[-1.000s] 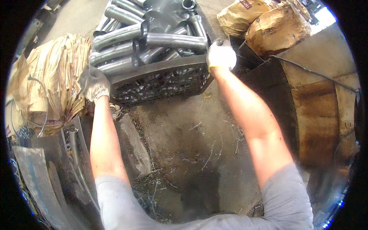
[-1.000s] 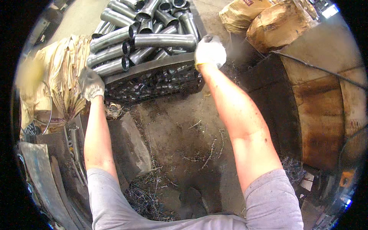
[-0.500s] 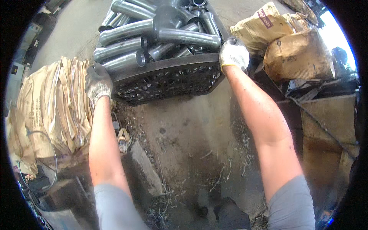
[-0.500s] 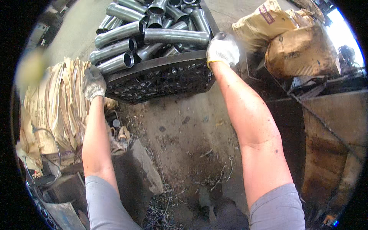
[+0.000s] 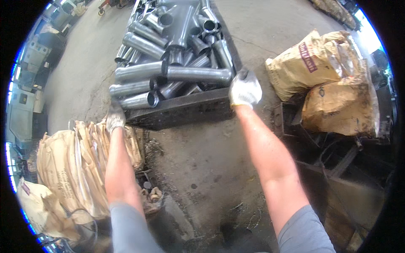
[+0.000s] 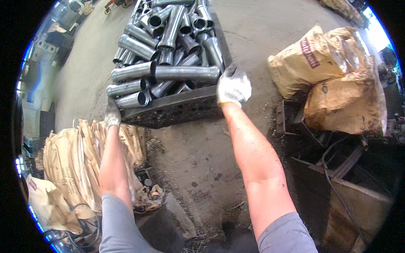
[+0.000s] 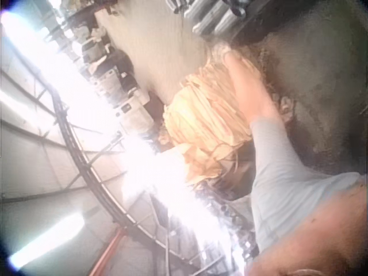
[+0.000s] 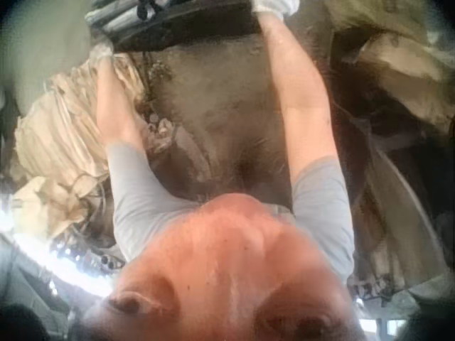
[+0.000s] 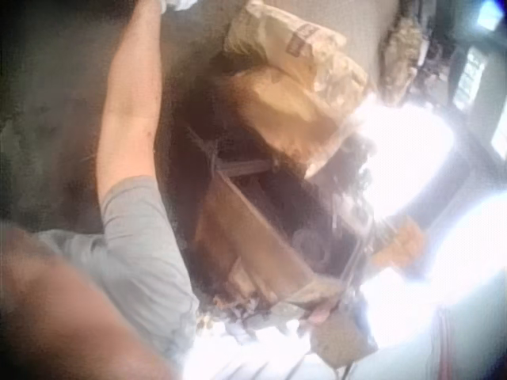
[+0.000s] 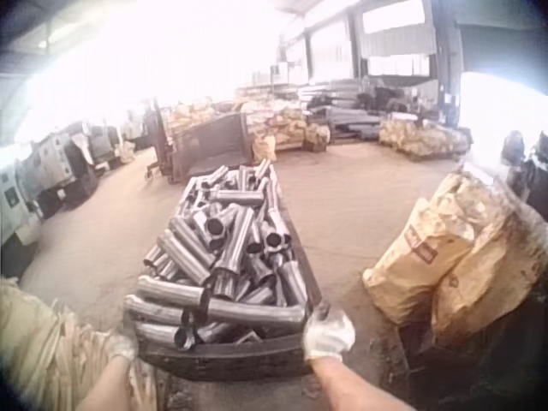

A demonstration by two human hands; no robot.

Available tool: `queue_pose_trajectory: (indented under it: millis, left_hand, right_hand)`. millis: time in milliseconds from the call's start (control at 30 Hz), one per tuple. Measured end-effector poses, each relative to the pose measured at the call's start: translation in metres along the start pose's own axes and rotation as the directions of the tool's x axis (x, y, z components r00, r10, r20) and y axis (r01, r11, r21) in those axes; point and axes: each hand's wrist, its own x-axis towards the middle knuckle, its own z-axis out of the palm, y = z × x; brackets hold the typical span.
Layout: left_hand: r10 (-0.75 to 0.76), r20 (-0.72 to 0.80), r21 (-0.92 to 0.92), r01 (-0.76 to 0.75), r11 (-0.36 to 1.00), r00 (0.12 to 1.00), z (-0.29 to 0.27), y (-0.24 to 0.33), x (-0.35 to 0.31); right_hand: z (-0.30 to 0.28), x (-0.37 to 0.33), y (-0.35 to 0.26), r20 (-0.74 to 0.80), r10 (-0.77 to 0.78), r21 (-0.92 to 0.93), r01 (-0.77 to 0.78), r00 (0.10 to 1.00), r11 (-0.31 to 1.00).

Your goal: The person operates a metal turning machine, repeatedly inserting cylindrical metal parts into the chuck, running the machine, and removing the finished parts. They then carry a crate of finished parts to a pallet jack and move it across the workshop floor. The person returns to the machine and continues the same cycle of inserting and removing parts.

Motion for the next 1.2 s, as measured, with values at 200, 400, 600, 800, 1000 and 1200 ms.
queue_pose_trajectory:
  millis: [200, 400, 600, 800, 1000, 1200]
  left_hand:
    - [0.138, -0.298, 0.072, -0.122, 0.99, 0.945, 0.034, 0.054, 0.069]
    - [0.242, -0.411, 0.06, -0.239, 0.969, 0.879, 0.037, 0.133, 0.126]
    - [0.01, 0.013, 0.078, -0.011, 0.997, 1.0, 0.038, 0.211, 0.194]
    - [-0.052, 0.109, 0.061, 0.046, 0.997, 0.993, 0.081, 0.227, 0.258]
    - [-0.16, 0.212, 0.057, 0.152, 0.987, 0.964, 0.093, 0.246, 0.284]
    - [-0.037, 0.323, -0.102, 0.073, 0.992, 0.946, 0.115, 0.252, 0.318]
  right_hand:
    - [0.078, 0.068, -0.032, -0.136, -0.099, -0.068, 0.09, 0.986, 0.994]
    - [0.136, 0.145, -0.074, -0.068, 0.008, -0.18, -0.021, 0.998, 0.984]
    - [0.191, 0.211, -0.097, -0.031, 0.056, -0.202, -0.061, 0.998, 0.977]
    - [0.24, 0.256, -0.122, -0.033, 0.008, -0.235, -0.015, 0.999, 0.972]
    - [0.27, 0.274, -0.124, -0.018, -0.017, -0.226, 0.013, 1.0, 0.974]
    - [0.318, 0.297, -0.1, 0.003, -0.11, -0.373, 0.103, 0.994, 0.922]
